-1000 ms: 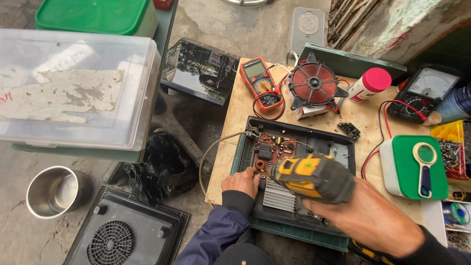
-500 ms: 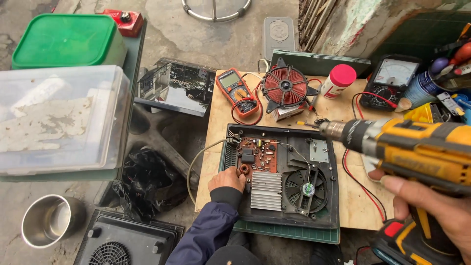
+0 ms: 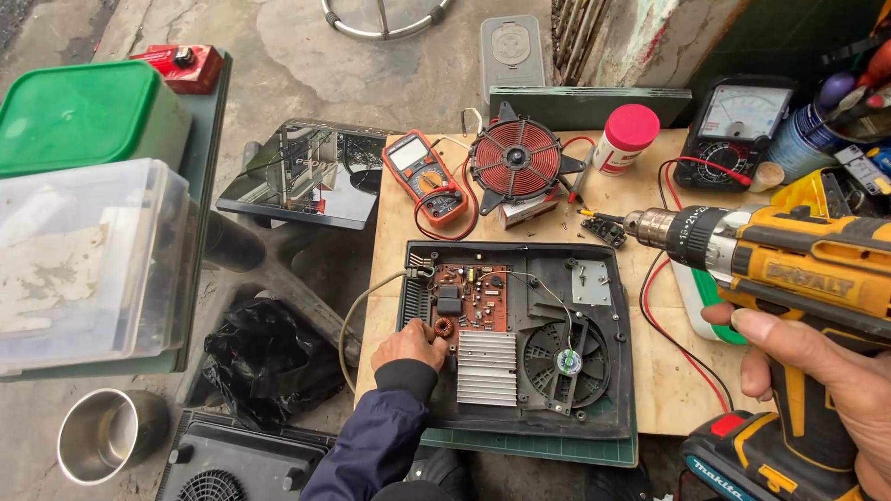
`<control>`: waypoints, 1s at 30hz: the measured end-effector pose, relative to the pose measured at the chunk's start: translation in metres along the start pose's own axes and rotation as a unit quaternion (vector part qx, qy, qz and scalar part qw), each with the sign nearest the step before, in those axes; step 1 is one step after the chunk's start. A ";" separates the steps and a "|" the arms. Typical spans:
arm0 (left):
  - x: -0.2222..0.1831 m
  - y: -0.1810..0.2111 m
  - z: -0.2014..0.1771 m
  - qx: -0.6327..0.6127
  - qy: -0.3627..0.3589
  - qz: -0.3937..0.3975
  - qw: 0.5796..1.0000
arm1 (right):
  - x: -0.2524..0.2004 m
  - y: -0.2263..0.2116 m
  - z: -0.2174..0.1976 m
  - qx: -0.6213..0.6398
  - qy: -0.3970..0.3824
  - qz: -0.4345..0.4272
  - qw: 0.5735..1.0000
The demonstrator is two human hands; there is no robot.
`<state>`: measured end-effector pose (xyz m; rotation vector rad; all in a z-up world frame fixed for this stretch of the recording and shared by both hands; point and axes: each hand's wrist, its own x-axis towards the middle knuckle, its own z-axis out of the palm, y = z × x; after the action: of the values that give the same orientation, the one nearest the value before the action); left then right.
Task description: Inspecting and repairing the internal components of an induction cooker using a power drill and manual manipulation.
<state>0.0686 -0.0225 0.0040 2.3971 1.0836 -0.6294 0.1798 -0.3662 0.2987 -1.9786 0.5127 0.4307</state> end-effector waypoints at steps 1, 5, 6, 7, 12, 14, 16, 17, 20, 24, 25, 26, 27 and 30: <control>-0.001 0.002 -0.001 -0.003 0.000 -0.010 1.000 | 0.000 0.000 -0.001 0.001 0.002 -0.005 1.000; -0.001 0.006 0.004 -0.005 0.020 -0.022 1.000 | 0.006 0.005 -0.010 0.019 0.004 0.003 1.000; -0.005 0.009 -0.001 -0.003 0.020 -0.019 1.000 | 0.004 0.003 -0.012 0.021 0.006 0.003 1.000; -0.008 0.012 -0.006 -0.011 0.021 -0.033 0.999 | 0.001 0.000 -0.014 0.021 0.014 0.007 1.000; -0.036 0.031 -0.048 -0.031 -0.028 -0.060 0.997 | -0.017 -0.022 -0.022 0.036 0.050 0.013 0.998; -0.046 0.043 -0.061 -0.127 -0.083 -0.080 0.985 | -0.025 -0.037 -0.025 0.047 0.059 -0.048 0.996; -0.019 0.066 -0.050 -0.125 -0.104 0.013 0.987 | 0.010 0.003 -0.051 0.072 0.038 0.028 0.996; -0.007 0.076 -0.045 -0.126 -0.124 0.099 0.979 | 0.027 0.024 -0.063 0.095 0.009 0.101 0.990; 0.055 0.135 -0.015 0.010 -0.040 0.433 0.900 | 0.014 -0.008 -0.055 0.103 0.079 0.058 0.990; 0.069 0.255 -0.028 -0.175 -0.163 0.265 0.934 | 0.044 0.018 -0.077 0.125 0.087 0.114 0.982; 0.067 0.279 -0.031 -0.198 -0.217 0.267 0.918 | 0.056 0.029 -0.086 0.128 0.067 0.139 0.980; 0.065 0.303 -0.034 -0.220 -0.270 0.267 0.899 | 0.069 0.040 -0.094 0.131 0.046 0.163 0.977; 0.074 0.325 -0.024 -0.218 -0.274 0.270 0.897 | 0.073 0.054 -0.095 0.132 0.051 0.165 0.976; 0.102 0.382 0.008 -0.087 -0.163 0.295 0.937 | 0.089 0.101 -0.103 0.180 0.078 0.117 0.973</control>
<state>0.4231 -0.1968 0.0149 2.1925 0.2411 -0.6450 0.2105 -0.5146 0.2228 -1.6133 0.8678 0.3018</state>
